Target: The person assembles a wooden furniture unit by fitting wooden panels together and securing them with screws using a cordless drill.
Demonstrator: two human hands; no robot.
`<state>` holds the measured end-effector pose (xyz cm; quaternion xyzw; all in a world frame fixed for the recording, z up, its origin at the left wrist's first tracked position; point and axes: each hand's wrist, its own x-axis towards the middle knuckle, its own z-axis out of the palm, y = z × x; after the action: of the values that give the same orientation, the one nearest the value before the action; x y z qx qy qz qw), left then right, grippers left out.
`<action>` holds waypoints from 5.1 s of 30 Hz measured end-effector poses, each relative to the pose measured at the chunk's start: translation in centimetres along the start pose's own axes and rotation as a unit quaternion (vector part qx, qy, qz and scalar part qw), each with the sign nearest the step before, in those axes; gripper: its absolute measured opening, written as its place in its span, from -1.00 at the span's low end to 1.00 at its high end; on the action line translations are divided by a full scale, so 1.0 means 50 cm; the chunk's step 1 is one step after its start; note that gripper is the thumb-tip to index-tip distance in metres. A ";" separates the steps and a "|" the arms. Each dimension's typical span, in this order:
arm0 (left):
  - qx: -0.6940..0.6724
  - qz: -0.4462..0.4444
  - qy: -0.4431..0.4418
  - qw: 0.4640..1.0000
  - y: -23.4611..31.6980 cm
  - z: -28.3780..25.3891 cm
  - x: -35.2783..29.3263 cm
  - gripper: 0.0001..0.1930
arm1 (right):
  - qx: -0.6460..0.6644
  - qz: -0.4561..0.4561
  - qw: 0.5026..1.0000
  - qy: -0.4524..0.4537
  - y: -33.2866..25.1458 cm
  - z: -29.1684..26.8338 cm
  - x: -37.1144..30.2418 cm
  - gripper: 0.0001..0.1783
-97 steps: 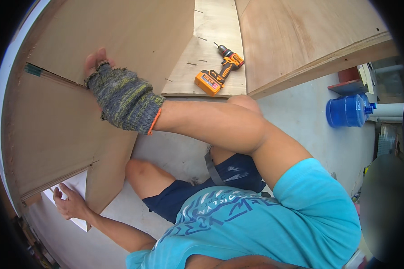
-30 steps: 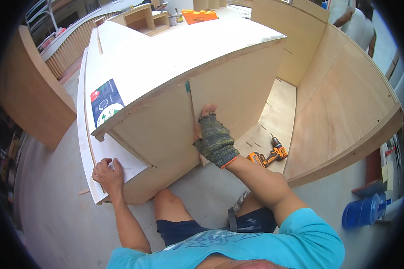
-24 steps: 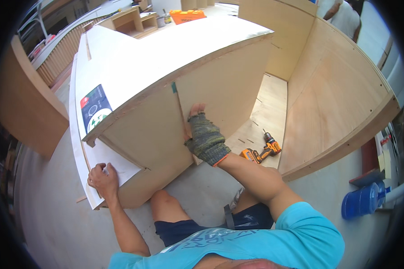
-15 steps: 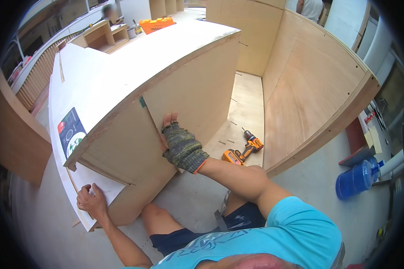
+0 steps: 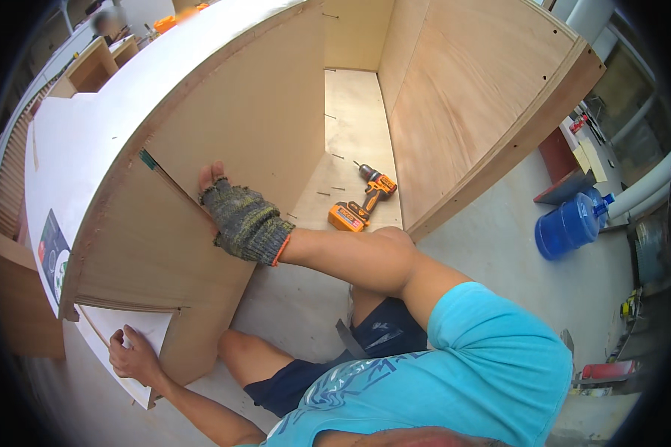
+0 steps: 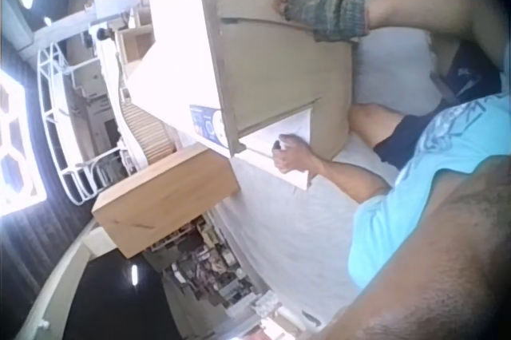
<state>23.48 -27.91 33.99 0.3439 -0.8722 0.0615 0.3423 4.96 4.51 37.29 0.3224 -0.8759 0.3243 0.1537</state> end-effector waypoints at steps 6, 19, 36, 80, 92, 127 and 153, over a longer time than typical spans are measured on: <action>-0.007 0.008 -0.006 1.000 -0.007 0.000 0.007 -0.67 | -0.032 0.004 0.999 -0.015 -0.009 -0.002 0.004 0.04; -0.042 -0.025 -0.038 0.998 0.013 -0.030 -0.001 -0.70 | -0.034 0.021 0.999 -0.024 -0.022 0.002 0.003 0.07; -0.072 -0.033 -0.069 0.995 0.033 -0.047 0.001 -0.74 | -0.043 0.015 0.999 -0.012 -0.020 0.001 0.002 0.13; -0.062 0.003 -0.057 0.996 0.032 -0.042 0.000 -0.65 | -0.026 0.029 0.999 0.009 -0.020 -0.004 -0.002 0.08; -0.050 0.013 -0.052 0.997 0.026 -0.030 0.001 -0.65 | -0.049 0.021 0.998 0.021 -0.017 0.004 -0.004 0.14; -0.064 -0.023 -0.065 0.996 0.028 -0.042 0.002 -0.67 | -0.044 0.010 0.999 0.010 -0.017 0.009 -0.001 0.12; -0.073 -0.012 -0.075 0.994 0.021 -0.029 0.002 -0.64 | -0.044 0.029 0.999 -0.007 -0.019 0.007 0.000 0.05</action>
<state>23.55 -26.67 35.29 0.3318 -0.8936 -0.0326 0.3004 5.58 3.74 37.48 0.2923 -0.8992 0.2878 0.1525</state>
